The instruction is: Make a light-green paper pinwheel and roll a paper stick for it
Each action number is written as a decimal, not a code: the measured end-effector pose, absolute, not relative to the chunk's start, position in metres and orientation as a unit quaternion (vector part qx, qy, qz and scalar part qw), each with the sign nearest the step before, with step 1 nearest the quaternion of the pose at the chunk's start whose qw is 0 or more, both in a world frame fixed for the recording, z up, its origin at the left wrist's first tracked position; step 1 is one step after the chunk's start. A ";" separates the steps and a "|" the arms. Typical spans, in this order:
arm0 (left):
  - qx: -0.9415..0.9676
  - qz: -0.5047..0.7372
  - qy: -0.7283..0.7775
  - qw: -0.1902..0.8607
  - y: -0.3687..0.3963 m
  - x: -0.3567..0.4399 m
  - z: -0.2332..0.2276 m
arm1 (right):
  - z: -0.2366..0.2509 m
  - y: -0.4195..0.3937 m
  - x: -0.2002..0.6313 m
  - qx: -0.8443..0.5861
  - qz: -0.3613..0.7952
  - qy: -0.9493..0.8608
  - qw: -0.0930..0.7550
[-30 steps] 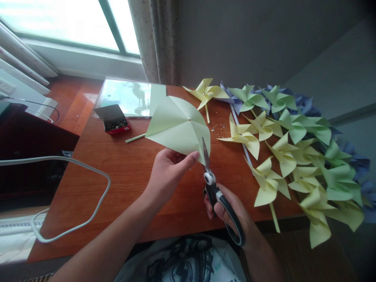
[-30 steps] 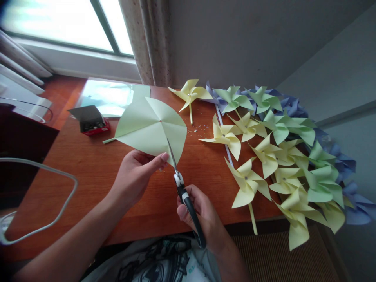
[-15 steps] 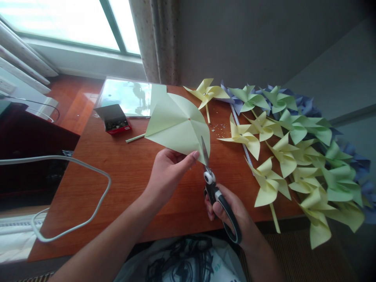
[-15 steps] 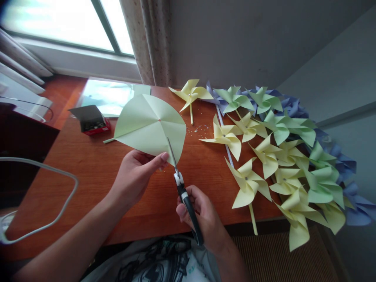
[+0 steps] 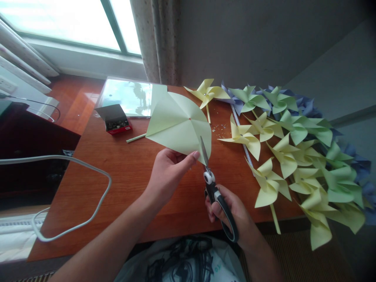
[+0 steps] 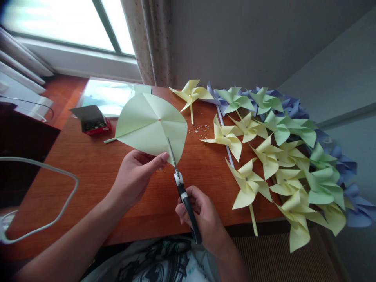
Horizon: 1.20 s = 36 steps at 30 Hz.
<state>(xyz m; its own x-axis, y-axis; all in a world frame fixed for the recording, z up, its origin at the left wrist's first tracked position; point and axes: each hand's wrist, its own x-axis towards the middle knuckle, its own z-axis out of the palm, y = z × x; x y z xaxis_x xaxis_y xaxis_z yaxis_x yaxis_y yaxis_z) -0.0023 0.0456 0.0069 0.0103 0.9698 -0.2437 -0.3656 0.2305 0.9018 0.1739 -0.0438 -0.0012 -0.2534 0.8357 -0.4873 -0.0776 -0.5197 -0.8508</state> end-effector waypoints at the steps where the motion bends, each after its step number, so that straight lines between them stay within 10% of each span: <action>1: 0.325 0.529 0.464 0.632 0.046 -0.002 0.007 | -0.002 -0.044 0.174 -0.519 0.701 -0.366 0.325; 36: 0.277 0.534 0.460 0.653 0.048 -0.007 0.006 | 0.002 -0.045 0.173 -0.499 0.708 -0.365 0.341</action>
<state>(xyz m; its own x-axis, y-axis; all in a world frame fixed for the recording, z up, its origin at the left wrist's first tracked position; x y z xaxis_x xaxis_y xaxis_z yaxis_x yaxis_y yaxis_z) -0.0071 0.0478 0.0063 0.0060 0.9526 -0.3041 -0.4424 0.2752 0.8536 0.1732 -0.0446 0.0023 -0.2695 0.8468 -0.4587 -0.1190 -0.5019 -0.8567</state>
